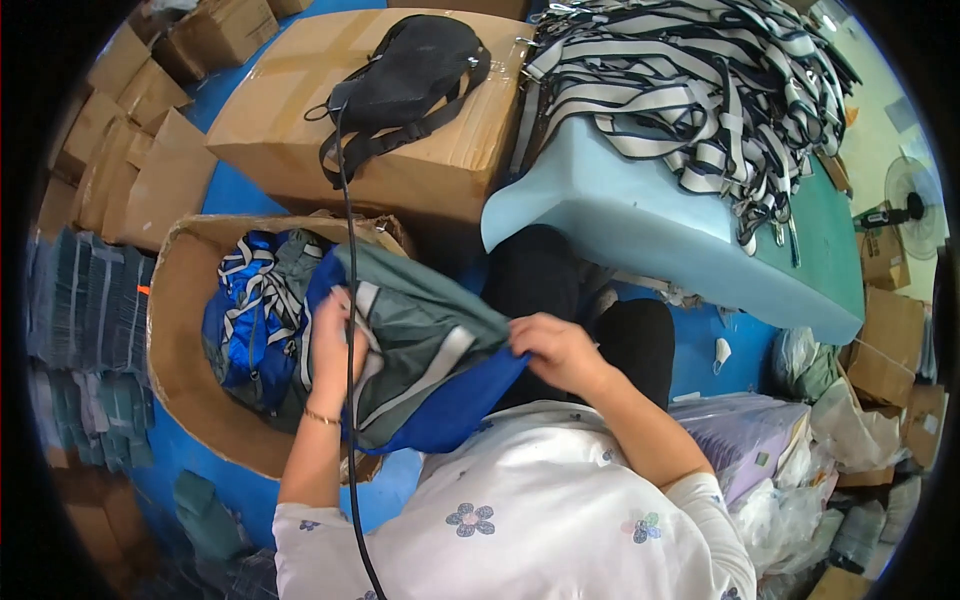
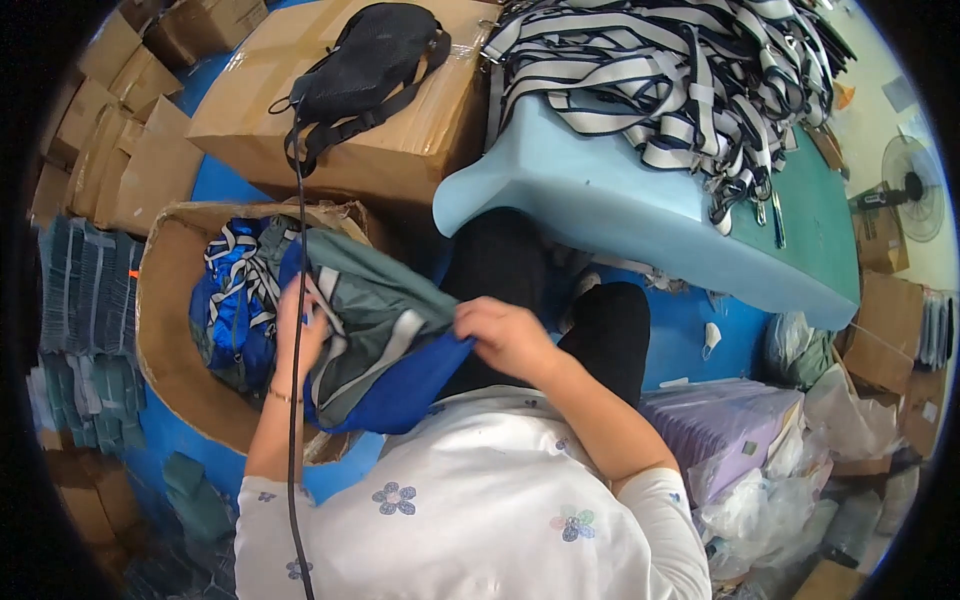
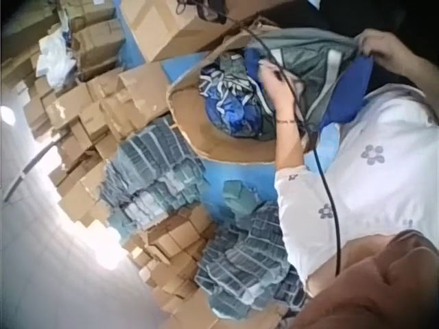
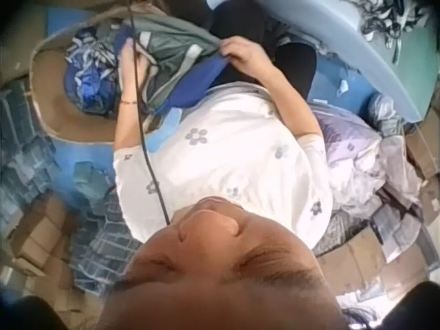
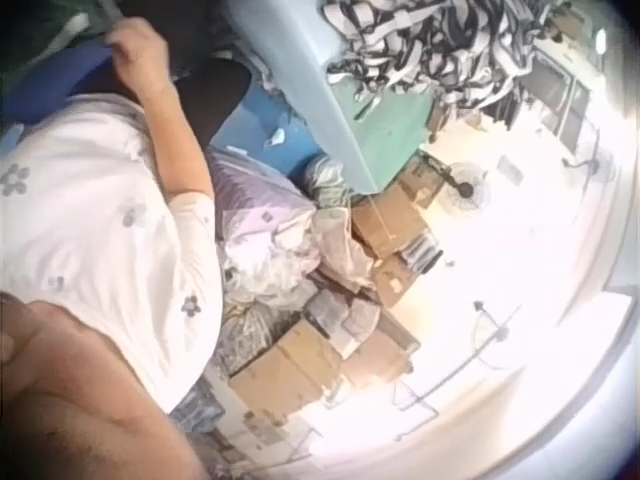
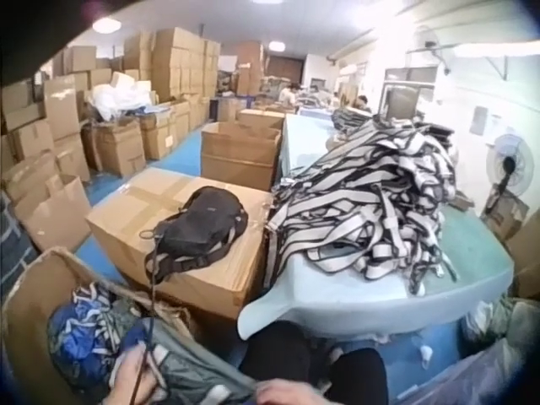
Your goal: Attaching striped straps to blue backpacks in a workshop environment.
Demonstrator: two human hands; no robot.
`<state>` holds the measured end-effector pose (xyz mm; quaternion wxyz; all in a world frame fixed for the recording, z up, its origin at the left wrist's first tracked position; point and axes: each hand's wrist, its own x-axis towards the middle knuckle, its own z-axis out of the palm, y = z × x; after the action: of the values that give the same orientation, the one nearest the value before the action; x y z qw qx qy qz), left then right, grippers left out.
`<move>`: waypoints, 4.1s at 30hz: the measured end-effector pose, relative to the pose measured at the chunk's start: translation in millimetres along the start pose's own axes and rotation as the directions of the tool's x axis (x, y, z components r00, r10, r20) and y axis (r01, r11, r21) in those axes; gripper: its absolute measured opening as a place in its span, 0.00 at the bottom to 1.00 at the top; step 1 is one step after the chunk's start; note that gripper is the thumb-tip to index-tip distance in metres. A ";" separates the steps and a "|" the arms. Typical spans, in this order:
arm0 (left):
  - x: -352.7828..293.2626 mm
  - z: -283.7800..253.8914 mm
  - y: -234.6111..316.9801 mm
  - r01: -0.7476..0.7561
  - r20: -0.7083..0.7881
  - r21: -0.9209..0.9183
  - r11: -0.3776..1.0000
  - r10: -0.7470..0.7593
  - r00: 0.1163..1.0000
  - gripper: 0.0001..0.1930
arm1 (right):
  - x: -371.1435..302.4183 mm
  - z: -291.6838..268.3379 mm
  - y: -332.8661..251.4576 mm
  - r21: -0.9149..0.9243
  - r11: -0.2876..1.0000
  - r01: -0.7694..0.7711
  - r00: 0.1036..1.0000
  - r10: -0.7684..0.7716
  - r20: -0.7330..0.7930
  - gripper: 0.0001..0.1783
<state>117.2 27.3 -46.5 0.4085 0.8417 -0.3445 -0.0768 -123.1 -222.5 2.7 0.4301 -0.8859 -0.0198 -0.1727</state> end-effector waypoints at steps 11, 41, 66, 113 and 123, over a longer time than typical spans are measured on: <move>11.7 -27.9 -90.3 0.150 0.302 -0.014 0.989 -0.138 0.943 0.12 | 2.4 -28.5 -46.6 0.304 0.939 0.160 0.987 -0.145 -0.072 0.09; 71.1 67.1 201.0 0.538 0.594 -0.776 0.330 0.094 0.799 0.27 | -252.7 -94.7 5.7 0.966 0.132 0.221 0.272 0.943 -0.191 0.05; 56.6 76.0 203.5 -0.179 0.214 -0.335 0.925 0.260 0.942 0.18 | -214.7 -152.2 13.4 0.344 0.729 -0.591 0.220 0.557 -0.801 0.26; -12.6 76.6 217.0 -0.422 0.238 -0.613 0.667 0.666 0.707 0.17 | -81.1 -42.9 -42.8 0.725 0.680 -0.108 0.704 0.567 -0.427 0.24; -41.3 94.3 231.0 -0.727 0.414 -0.354 0.589 0.795 0.443 0.11 | -184.6 -85.1 -44.7 -0.133 0.794 -0.593 0.797 0.555 -0.239 0.10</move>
<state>-72.0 -105.0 56.7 0.3371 0.5118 -0.7784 -0.1360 -329.3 -238.9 25.4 0.3705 -0.8680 0.3092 -0.1174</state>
